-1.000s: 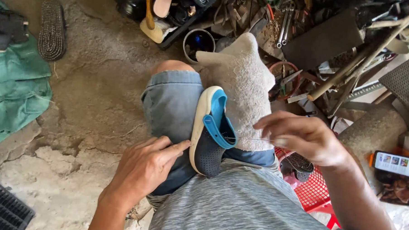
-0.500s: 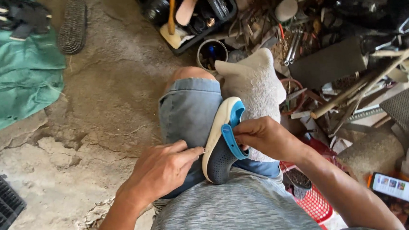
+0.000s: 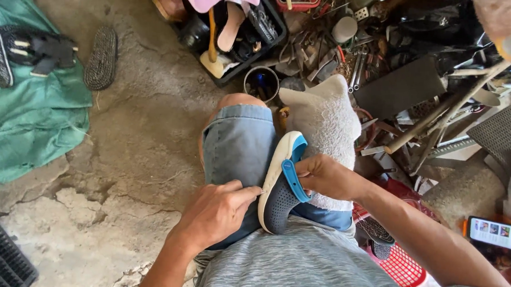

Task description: A person is hand-sewing the sole of a shoe using a specialized hook tool and white thread in a workshop environment.

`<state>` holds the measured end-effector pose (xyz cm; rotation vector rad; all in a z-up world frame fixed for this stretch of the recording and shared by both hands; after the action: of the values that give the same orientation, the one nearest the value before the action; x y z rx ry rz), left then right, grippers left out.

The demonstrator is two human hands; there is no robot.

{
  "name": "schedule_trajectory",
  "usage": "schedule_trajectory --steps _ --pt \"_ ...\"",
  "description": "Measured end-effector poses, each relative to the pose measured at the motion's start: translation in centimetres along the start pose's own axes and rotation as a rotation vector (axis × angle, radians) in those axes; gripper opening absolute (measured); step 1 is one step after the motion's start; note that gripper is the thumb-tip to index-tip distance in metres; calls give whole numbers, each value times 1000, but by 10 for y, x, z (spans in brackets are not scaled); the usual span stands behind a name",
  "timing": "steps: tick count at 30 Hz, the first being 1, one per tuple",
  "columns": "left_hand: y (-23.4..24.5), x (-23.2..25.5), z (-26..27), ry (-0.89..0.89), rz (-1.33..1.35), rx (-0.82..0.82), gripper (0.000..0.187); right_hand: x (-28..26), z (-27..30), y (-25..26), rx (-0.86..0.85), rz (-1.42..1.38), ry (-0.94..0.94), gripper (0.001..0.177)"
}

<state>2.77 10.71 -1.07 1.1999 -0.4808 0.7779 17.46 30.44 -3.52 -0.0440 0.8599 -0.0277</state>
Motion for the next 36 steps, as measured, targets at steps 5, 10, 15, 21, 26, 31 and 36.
schedule_trajectory --steps 5,10,15,21,26,31,36 --pt "-1 -4 -4 37 -50 -11 34 6 -9 2 -73 -57 30 31" --pt "3 -9 -10 72 -14 -50 34 5 -19 4 -124 -46 35 26" --pt "-2 -11 -13 108 -25 -44 34 7 -26 7 -160 -56 50 30" --pt "-10 -8 -11 142 27 23 30 11 -32 10 -173 -53 30 36" --pt "-10 -6 -13 161 -22 23 24 11 -34 11 -216 -38 -6 35" --pt "-22 -2 -13 199 -56 45 23 5 -31 13 -244 -33 -9 26" --pt "-23 1 -6 179 -65 127 15 -14 -17 6 -153 177 79 37"
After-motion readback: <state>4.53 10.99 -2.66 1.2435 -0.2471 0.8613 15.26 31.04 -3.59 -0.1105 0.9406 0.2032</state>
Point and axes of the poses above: each hand's wrist, its own z-axis away from the middle knuckle, its own y-axis out of the back of the hand, x = y × z, the point moved 3 cm from there along -z, towards the middle knuckle, and after that the axes turned 1 degree about -y, right-handed, at the moved point
